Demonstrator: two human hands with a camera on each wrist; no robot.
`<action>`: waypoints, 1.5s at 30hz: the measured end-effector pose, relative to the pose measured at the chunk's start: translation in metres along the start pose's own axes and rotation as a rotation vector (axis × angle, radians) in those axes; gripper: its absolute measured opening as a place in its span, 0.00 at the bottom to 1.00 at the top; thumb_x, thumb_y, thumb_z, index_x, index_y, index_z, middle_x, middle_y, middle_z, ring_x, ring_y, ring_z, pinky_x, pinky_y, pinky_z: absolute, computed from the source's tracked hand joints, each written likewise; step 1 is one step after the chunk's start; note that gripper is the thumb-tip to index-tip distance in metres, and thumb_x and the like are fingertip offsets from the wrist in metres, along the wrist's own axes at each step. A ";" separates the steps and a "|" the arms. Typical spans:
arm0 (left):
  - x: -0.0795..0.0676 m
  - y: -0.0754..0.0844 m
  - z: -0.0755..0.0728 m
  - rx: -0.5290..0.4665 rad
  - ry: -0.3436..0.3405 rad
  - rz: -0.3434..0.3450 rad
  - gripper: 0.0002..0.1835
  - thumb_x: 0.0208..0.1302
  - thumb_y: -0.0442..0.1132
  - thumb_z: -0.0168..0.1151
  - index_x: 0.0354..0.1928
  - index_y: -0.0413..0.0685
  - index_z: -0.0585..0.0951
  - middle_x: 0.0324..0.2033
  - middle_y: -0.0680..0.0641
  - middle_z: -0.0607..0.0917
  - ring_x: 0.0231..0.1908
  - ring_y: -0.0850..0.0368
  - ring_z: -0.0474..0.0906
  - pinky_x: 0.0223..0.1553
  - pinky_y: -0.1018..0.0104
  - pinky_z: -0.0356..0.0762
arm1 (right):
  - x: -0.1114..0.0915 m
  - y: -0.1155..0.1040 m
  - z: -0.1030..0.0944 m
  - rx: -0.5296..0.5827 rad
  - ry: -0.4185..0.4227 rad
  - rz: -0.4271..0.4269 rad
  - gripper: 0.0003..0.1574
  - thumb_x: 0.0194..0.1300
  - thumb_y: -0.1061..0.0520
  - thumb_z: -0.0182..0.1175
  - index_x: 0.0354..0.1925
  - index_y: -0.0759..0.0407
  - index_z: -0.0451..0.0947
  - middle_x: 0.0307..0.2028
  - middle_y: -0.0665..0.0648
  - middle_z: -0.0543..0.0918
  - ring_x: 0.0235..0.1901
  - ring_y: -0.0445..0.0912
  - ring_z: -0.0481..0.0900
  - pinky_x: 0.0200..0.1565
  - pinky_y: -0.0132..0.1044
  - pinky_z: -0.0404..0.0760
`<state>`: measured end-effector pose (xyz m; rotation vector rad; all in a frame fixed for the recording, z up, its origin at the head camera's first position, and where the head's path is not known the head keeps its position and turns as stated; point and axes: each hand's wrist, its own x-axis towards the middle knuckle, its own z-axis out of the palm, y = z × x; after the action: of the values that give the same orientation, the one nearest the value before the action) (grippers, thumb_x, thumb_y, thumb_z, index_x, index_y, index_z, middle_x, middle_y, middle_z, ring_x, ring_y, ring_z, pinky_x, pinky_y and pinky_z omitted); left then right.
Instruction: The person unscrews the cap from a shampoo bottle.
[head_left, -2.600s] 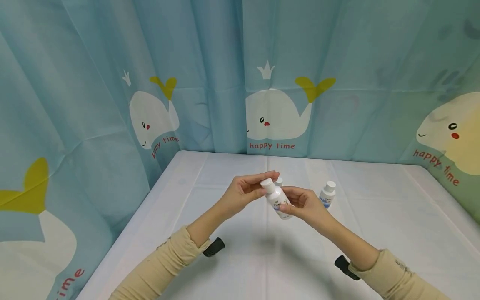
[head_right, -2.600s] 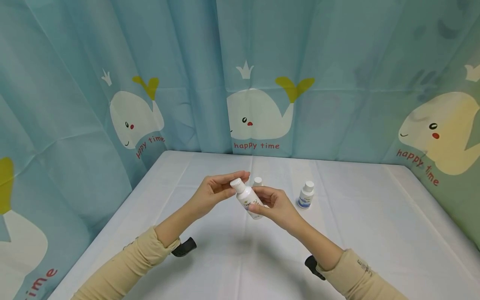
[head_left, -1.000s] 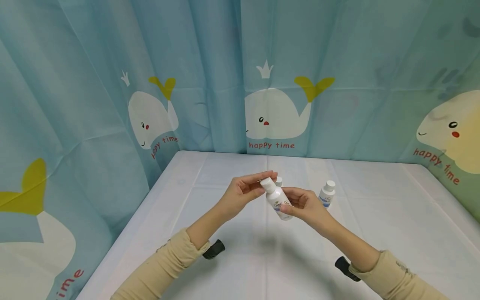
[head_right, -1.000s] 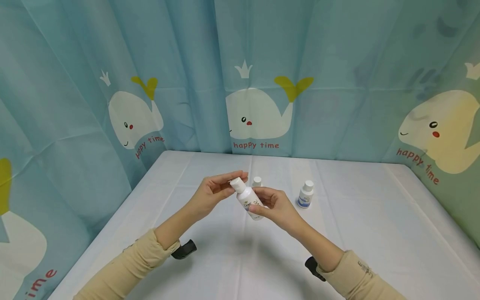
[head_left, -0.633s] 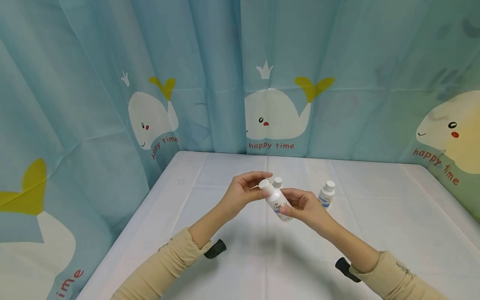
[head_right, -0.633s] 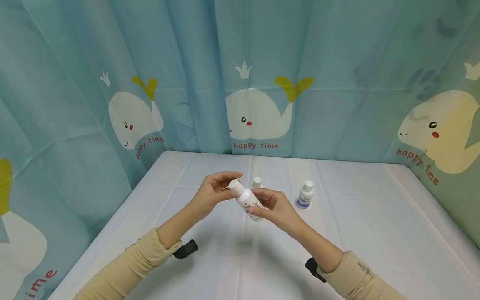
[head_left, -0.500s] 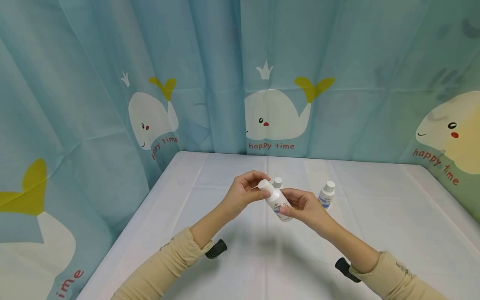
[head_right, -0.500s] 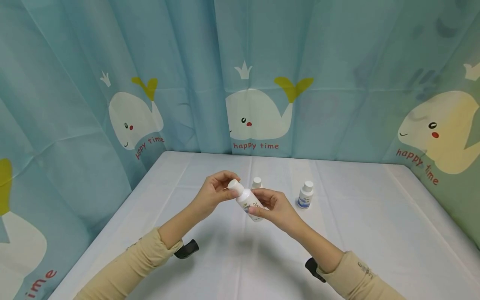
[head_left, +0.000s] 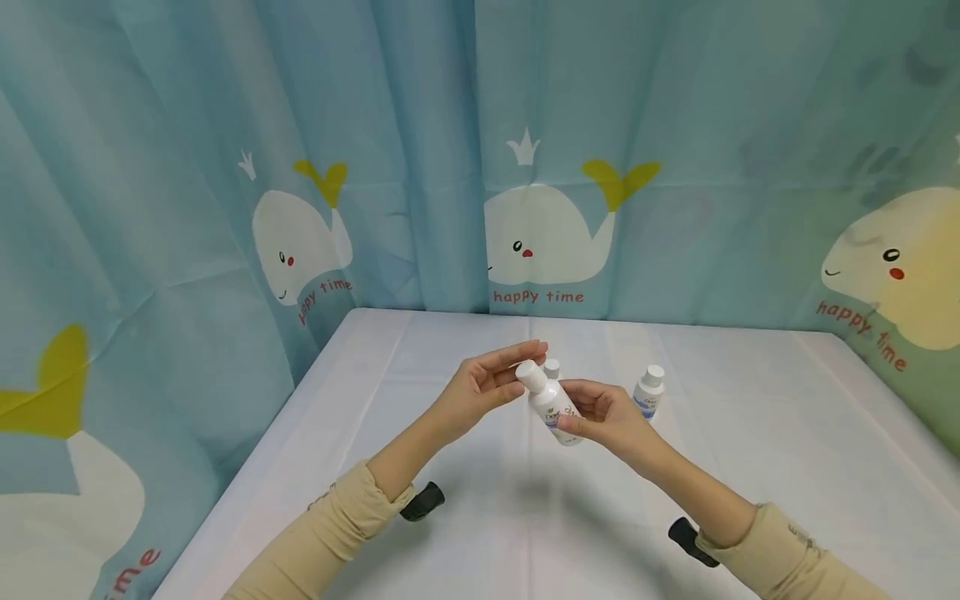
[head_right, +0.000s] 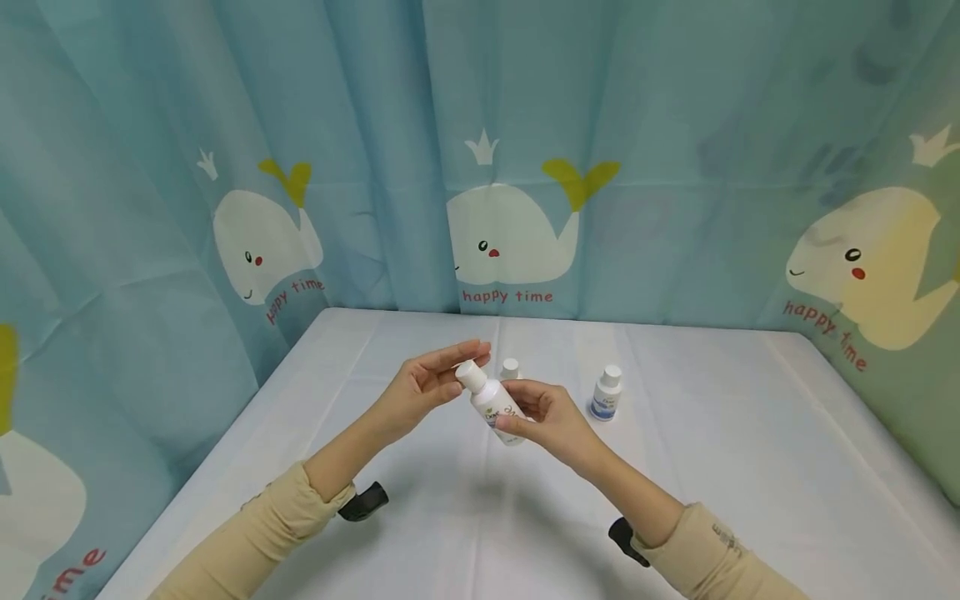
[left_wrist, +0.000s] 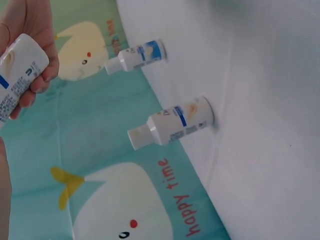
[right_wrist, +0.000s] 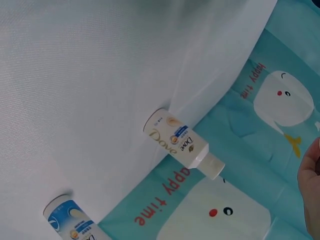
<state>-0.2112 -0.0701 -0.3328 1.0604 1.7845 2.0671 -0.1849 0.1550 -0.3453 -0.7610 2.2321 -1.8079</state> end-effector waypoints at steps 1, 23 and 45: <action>-0.001 0.000 0.000 0.006 -0.015 0.005 0.37 0.61 0.48 0.61 0.67 0.35 0.63 0.67 0.40 0.67 0.64 0.58 0.69 0.60 0.69 0.71 | 0.000 0.001 0.000 -0.002 -0.001 0.002 0.31 0.64 0.58 0.60 0.60 0.75 0.66 0.55 0.75 0.74 0.45 0.34 0.81 0.46 0.30 0.81; 0.004 0.004 0.003 0.079 0.113 -0.012 0.37 0.49 0.52 0.70 0.49 0.24 0.74 0.42 0.61 0.83 0.46 0.63 0.80 0.48 0.65 0.81 | -0.002 0.002 0.000 -0.011 -0.007 -0.027 0.29 0.64 0.60 0.60 0.59 0.74 0.67 0.54 0.71 0.77 0.46 0.34 0.81 0.46 0.30 0.81; 0.005 0.005 0.005 0.092 0.158 -0.008 0.38 0.48 0.55 0.71 0.48 0.26 0.74 0.41 0.61 0.82 0.44 0.63 0.81 0.46 0.65 0.82 | -0.003 0.002 -0.002 -0.011 0.008 -0.010 0.30 0.64 0.59 0.61 0.59 0.73 0.68 0.54 0.66 0.78 0.46 0.34 0.81 0.46 0.30 0.81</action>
<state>-0.2103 -0.0641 -0.3261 0.9335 1.9724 2.1364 -0.1841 0.1587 -0.3475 -0.7700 2.2496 -1.8079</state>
